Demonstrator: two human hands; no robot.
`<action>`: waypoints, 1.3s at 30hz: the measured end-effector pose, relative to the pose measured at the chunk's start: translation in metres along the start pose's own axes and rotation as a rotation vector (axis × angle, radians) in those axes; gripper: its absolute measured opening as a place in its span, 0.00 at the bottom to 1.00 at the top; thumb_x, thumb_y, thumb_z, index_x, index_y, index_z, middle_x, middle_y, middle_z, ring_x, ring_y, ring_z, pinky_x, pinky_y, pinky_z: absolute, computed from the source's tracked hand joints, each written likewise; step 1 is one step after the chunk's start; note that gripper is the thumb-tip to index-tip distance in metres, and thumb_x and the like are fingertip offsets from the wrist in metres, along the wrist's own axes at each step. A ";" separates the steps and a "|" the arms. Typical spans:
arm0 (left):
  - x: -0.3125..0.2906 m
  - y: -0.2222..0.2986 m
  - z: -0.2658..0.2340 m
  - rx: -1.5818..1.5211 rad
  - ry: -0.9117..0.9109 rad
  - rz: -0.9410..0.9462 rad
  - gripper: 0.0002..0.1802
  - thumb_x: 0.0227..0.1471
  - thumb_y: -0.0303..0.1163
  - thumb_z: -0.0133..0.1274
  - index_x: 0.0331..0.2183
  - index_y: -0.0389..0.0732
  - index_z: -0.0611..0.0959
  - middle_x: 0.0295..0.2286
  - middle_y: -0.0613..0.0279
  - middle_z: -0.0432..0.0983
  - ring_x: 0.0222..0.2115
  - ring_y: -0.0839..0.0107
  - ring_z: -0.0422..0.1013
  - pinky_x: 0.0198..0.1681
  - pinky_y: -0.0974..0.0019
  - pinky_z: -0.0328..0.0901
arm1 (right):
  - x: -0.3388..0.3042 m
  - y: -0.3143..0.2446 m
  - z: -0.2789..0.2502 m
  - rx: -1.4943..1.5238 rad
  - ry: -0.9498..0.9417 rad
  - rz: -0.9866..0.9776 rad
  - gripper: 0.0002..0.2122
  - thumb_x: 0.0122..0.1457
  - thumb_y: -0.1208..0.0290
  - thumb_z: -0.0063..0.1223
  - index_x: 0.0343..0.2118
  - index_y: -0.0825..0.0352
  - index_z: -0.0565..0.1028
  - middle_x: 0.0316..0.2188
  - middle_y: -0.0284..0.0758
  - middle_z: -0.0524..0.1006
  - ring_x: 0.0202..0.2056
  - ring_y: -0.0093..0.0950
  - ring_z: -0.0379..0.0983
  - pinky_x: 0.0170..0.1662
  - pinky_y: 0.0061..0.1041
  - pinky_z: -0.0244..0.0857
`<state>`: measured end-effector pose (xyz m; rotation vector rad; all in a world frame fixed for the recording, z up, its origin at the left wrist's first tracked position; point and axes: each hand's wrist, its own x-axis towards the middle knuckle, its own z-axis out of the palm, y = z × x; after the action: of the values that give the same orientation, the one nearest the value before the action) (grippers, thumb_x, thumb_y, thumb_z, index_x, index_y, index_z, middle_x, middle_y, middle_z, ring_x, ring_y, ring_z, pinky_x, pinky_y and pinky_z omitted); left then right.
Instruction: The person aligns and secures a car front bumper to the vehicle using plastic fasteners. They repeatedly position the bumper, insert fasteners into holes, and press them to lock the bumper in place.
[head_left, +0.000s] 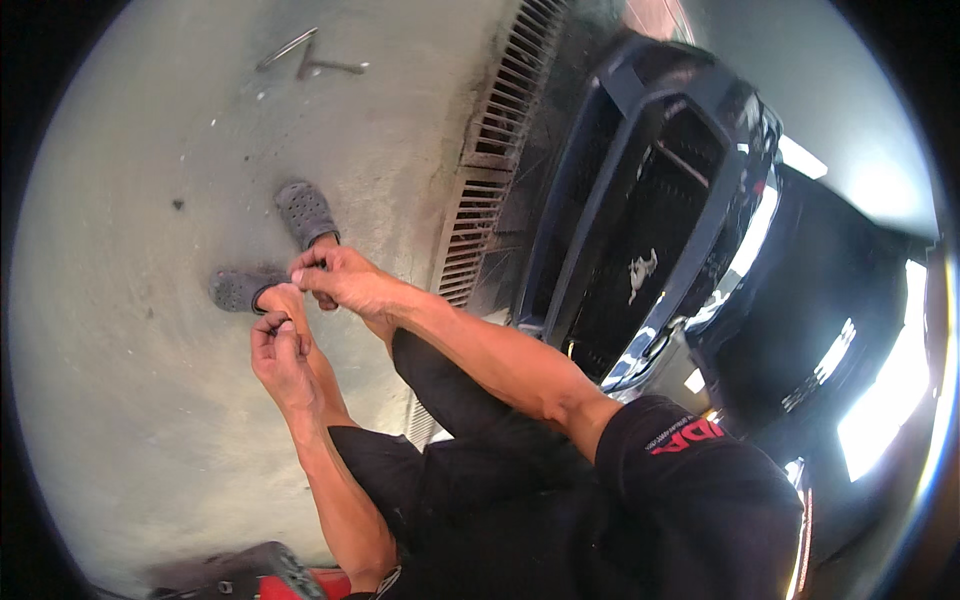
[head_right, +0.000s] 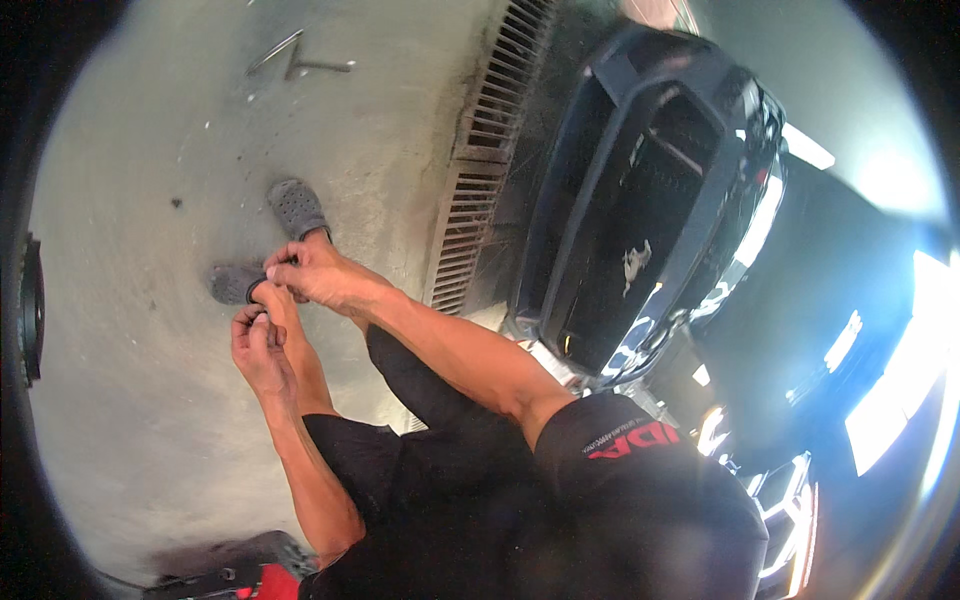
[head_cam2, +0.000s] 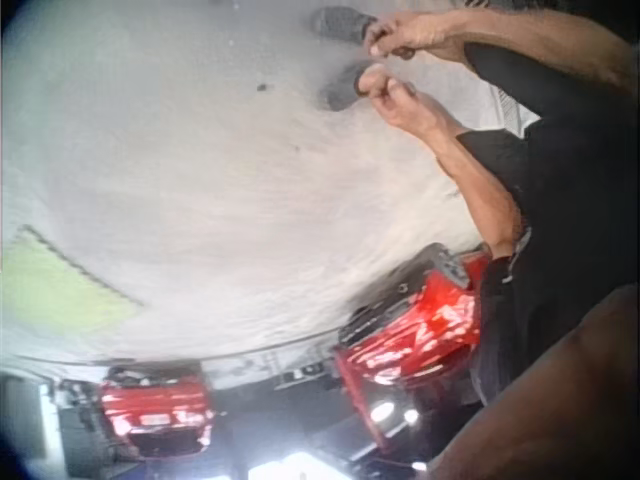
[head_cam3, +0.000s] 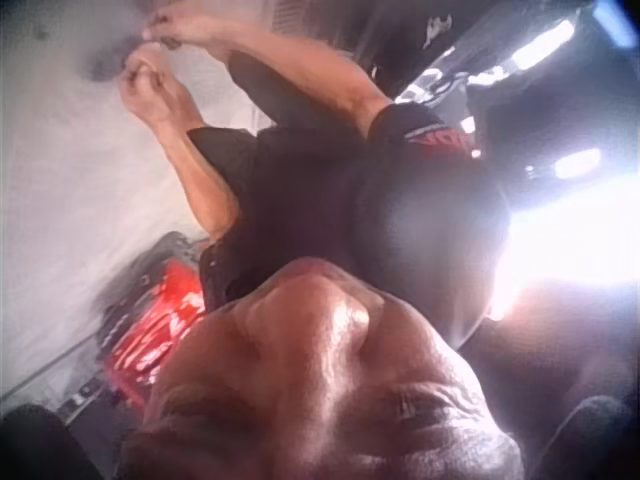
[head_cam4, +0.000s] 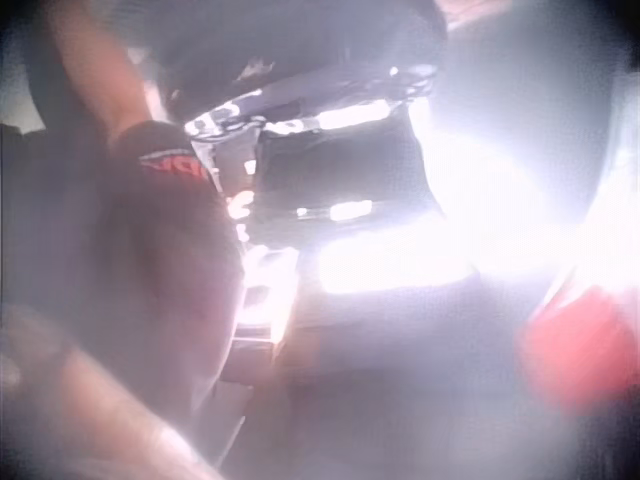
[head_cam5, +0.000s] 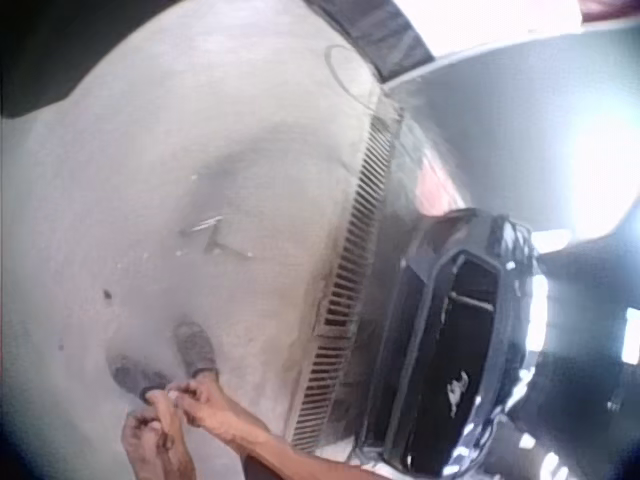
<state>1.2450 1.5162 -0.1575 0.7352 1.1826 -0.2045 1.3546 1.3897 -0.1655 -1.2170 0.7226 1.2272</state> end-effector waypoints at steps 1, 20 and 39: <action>-0.013 0.006 0.009 0.078 -0.022 0.013 0.05 0.63 0.27 0.53 0.40 0.38 0.76 0.25 0.73 0.67 0.23 0.83 0.59 0.29 0.72 0.58 | -0.017 0.001 -0.004 0.057 -0.017 -0.014 0.14 0.65 0.63 0.61 0.46 0.67 0.77 0.31 0.26 0.73 0.27 0.17 0.62 0.32 0.20 0.61; -0.324 0.097 0.139 0.776 -0.880 0.500 0.11 0.68 0.33 0.50 0.46 0.39 0.71 0.29 0.68 0.67 0.27 0.81 0.59 0.29 0.73 0.58 | -0.400 0.025 0.020 1.053 0.036 -0.720 0.12 0.70 0.63 0.55 0.49 0.66 0.75 0.33 0.25 0.71 0.28 0.16 0.59 0.31 0.20 0.58; -0.669 -0.087 0.027 1.043 -2.031 0.180 0.10 0.67 0.23 0.46 0.49 0.37 0.69 0.37 0.64 0.71 0.37 0.78 0.66 0.44 0.69 0.66 | -0.736 0.347 0.089 1.507 0.494 -1.359 0.13 0.69 0.55 0.55 0.38 0.61 0.77 0.23 0.19 0.64 0.21 0.12 0.52 0.24 0.16 0.48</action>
<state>0.9599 1.2839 0.4085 0.9629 -1.0445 -1.1099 0.8247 1.2165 0.4342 -0.3698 0.6560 -0.7755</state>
